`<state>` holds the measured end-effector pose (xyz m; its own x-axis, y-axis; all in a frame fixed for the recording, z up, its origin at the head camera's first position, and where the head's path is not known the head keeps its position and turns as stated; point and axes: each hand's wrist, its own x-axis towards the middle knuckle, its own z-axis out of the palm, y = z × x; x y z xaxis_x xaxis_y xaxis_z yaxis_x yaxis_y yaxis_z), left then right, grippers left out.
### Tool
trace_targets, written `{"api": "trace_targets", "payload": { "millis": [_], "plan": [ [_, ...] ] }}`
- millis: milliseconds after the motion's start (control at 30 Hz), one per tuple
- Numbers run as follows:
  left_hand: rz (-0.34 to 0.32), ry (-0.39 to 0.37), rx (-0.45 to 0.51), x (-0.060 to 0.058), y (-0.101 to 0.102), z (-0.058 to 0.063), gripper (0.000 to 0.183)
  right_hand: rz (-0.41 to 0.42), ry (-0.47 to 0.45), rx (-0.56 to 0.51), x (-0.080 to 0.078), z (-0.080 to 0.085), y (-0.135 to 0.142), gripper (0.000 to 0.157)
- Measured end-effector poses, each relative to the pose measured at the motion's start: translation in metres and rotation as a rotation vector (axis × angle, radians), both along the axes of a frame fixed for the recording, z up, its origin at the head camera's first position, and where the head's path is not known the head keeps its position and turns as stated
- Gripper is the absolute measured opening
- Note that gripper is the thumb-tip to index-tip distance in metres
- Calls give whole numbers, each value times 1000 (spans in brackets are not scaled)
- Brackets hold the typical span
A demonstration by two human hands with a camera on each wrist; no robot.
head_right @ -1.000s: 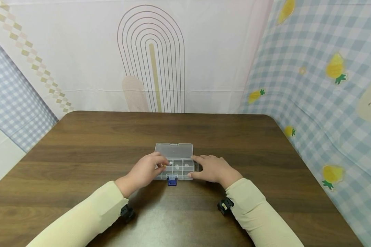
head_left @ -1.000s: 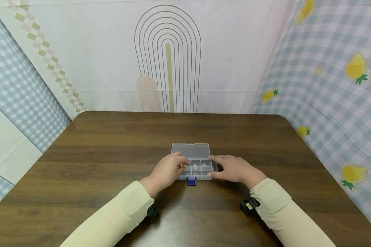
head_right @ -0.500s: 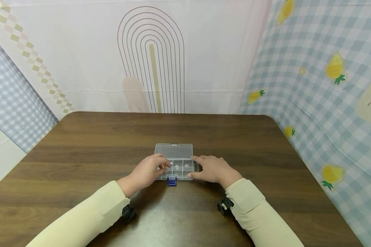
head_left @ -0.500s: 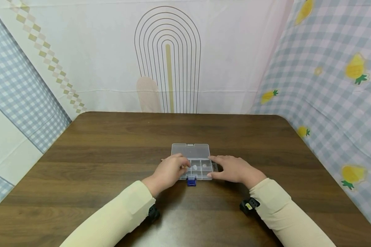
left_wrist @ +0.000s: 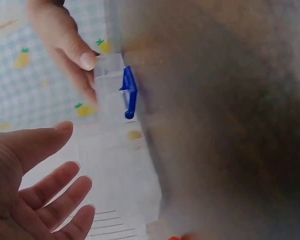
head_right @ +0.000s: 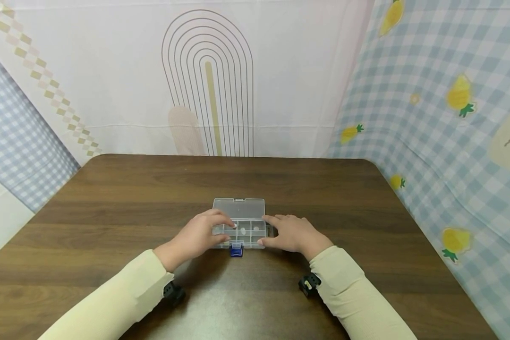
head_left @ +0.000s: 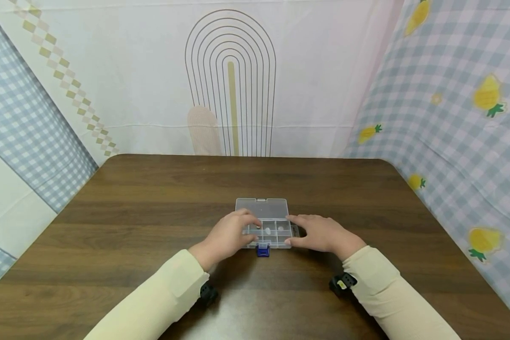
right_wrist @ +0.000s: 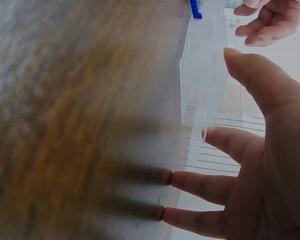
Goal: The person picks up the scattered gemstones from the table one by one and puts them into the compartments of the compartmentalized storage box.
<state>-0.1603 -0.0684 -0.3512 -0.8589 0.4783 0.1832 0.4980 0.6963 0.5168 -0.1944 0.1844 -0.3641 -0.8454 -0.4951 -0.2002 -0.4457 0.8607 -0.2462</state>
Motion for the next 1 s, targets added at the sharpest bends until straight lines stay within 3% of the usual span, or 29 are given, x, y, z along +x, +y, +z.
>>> {"api": "trace_targets", "payload": {
  "millis": [300,700,1000],
  "plan": [
    [101,-80,154,-6,-11,8,28,1,8,4,0,-1,1,77],
    [194,-238,385,-15,-30,1,31,13,18,-1,-1,-1,2,75],
    [219,-218,463,-23,-41,-4,30,10,12,-4,-1,-1,2,74]
  ]
}}
